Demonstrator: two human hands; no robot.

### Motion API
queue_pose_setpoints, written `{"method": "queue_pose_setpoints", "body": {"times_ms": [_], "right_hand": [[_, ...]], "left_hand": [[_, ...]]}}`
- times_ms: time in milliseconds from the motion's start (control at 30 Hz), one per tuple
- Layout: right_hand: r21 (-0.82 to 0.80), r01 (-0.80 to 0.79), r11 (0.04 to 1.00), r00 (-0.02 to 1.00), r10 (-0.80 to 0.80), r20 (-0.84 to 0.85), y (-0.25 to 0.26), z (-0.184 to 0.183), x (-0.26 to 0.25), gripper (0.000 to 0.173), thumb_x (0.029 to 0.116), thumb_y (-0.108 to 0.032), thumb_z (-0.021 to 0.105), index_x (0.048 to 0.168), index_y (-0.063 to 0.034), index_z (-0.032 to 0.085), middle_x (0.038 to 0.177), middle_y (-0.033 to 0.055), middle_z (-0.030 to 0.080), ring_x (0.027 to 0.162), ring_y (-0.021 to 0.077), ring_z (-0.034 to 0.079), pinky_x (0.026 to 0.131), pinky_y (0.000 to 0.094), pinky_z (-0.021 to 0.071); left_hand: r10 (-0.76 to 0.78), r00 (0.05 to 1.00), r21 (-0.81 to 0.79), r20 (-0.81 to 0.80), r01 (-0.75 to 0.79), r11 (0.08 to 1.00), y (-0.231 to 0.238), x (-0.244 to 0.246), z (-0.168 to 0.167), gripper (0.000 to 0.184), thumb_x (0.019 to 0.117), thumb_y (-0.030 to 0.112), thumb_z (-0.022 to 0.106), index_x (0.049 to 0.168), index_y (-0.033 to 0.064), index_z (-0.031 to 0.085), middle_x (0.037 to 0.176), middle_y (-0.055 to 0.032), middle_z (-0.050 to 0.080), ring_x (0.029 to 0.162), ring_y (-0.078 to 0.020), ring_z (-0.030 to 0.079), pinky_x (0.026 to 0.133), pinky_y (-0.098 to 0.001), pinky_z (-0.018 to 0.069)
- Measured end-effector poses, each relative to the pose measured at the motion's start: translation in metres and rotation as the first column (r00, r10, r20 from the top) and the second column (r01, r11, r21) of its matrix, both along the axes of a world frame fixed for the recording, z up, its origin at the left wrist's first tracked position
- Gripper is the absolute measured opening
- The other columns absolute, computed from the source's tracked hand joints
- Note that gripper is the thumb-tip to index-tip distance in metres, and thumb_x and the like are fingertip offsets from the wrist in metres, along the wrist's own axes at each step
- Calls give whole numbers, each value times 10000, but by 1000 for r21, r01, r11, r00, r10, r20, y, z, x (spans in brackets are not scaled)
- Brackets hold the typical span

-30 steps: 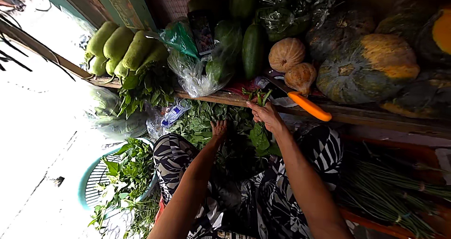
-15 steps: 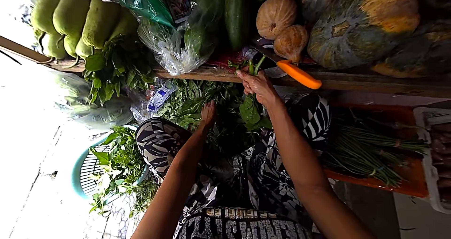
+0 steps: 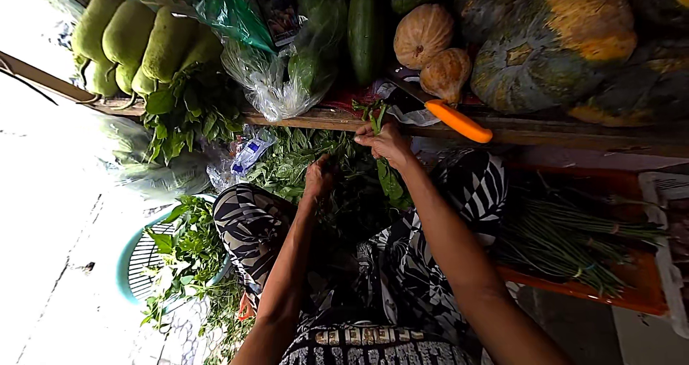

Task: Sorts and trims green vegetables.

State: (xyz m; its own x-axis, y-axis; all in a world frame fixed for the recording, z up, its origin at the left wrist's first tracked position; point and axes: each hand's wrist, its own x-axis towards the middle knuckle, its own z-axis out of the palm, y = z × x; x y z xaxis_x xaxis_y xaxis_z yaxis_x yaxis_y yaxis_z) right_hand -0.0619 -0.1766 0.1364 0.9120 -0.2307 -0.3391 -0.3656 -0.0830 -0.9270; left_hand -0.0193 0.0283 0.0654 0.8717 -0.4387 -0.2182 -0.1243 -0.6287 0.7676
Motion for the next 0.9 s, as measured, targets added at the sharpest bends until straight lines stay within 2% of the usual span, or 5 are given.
{"method": "queue_pose_setpoints", "body": {"times_ms": [267, 467, 533, 700, 900], "right_hand": [[225, -49, 973, 998, 38, 50, 4, -1, -2, 406, 1053, -75, 540, 1453, -46, 485, 1122, 40, 653, 543, 8, 433, 477, 177, 381], [264, -100, 959, 973, 39, 226, 1, 3, -4, 128, 1031, -46, 562, 1100, 8, 656, 833, -4, 662, 486, -10, 451, 463, 146, 415], [152, -80, 985, 971, 43, 233, -1, 3, -3, 96, 1019, -53, 589, 1058, 12, 649, 816, 3, 668, 478, -7, 460, 464, 149, 423], [-349, 139, 927, 969, -55, 242, 1, 7, -2, 261, 1024, -72, 583, 1236, 49, 674, 1033, 208, 686, 723, 223, 632, 729, 385, 550], [-202, 401, 893, 904, -351, 243, 2, -4, 2, 235, 1033, -67, 534, 1171, -7, 714, 932, 137, 690, 608, 145, 573, 597, 334, 516]], "left_hand": [[-152, 915, -597, -373, -112, 794, 3, -20, 16, 248, 1081, 130, 368, 1109, 110, 614, 777, 59, 590, 651, -16, 556, 623, -192, 499], [-281, 861, -753, -425, -164, 638, -2, -18, 17, 227, 1012, 315, 502, 1192, 179, 514, 838, 41, 643, 720, -82, 626, 723, -266, 559], [-249, 880, -744, -405, -158, 649, -1, -19, 19, 375, 934, 347, 681, 1196, 193, 463, 870, 47, 660, 718, -65, 636, 696, -247, 563], [-91, 946, -636, -313, -137, 760, -3, -25, 41, 276, 988, 68, 607, 1226, 122, 478, 728, 40, 609, 603, -31, 587, 613, -196, 527], [-28, 989, -453, -147, -42, 891, -7, -31, 65, 380, 974, 119, 688, 1277, 75, 462, 802, -17, 639, 652, -79, 599, 639, -269, 521]]}}
